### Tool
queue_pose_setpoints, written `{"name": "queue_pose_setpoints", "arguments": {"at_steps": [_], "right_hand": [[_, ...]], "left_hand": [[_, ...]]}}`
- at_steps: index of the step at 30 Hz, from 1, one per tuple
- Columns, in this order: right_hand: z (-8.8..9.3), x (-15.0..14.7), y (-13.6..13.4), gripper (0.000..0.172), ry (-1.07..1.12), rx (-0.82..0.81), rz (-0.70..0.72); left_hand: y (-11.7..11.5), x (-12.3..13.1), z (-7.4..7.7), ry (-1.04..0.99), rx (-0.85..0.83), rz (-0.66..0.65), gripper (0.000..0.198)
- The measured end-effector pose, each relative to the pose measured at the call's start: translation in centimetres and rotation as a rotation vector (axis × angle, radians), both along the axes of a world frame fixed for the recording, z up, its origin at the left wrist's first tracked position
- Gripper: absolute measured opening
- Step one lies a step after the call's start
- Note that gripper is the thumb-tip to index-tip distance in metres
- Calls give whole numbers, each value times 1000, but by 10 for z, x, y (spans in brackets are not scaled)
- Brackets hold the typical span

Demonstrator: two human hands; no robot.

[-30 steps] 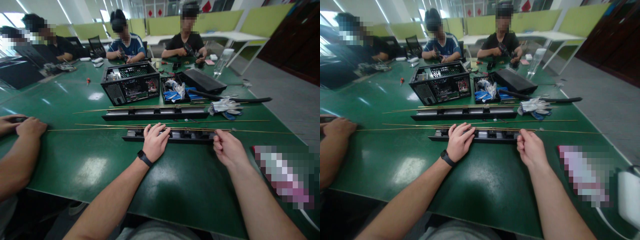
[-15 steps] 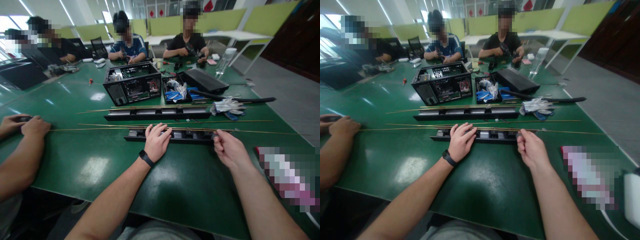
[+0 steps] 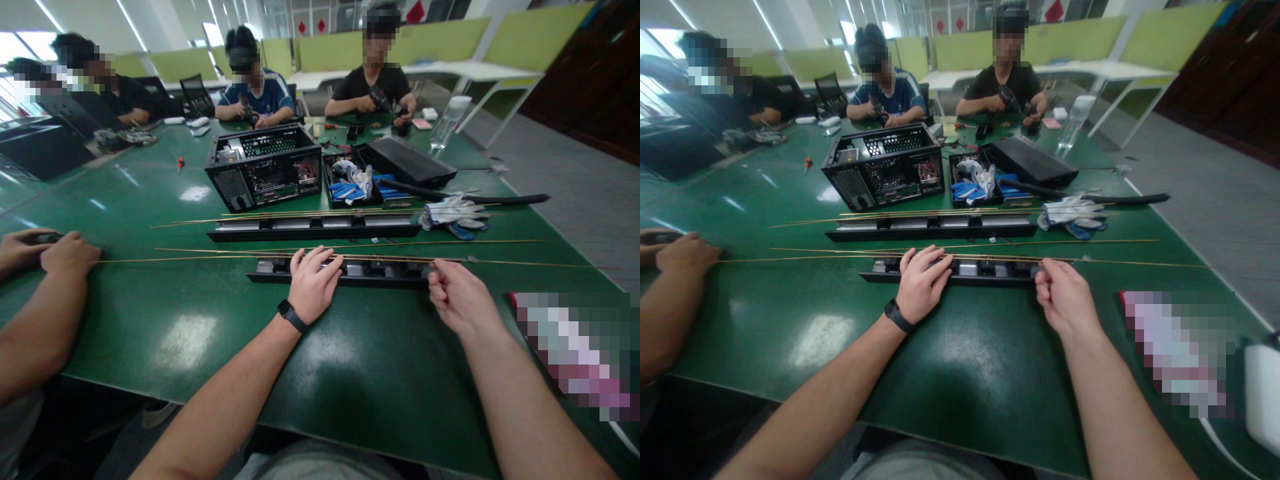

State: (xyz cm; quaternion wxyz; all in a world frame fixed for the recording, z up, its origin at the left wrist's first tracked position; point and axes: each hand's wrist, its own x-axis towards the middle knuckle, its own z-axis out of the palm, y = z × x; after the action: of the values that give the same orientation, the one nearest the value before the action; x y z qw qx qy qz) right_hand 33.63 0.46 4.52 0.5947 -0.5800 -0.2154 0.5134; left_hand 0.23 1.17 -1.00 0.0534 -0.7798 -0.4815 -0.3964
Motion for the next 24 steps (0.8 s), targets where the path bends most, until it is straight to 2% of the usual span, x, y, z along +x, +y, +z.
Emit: {"name": "queue_pose_setpoints", "arguments": {"at_steps": [8,14,20,24], "right_hand": [[2,1,-1,40,-8,-7,15],[6,-4,-2,33,-18,-29,-10],[4,-4,-2,40,-28,-15,15],[2,-1,-1,38,-28,-3,-24]], "left_hand": [[-1,1,2,-11,-36,7,34],[-1,1,2,1,-51,14,34],[-1,0,2,-5,-20,-5,33],[-1,0,2,-9,-24,-4,34]]}}
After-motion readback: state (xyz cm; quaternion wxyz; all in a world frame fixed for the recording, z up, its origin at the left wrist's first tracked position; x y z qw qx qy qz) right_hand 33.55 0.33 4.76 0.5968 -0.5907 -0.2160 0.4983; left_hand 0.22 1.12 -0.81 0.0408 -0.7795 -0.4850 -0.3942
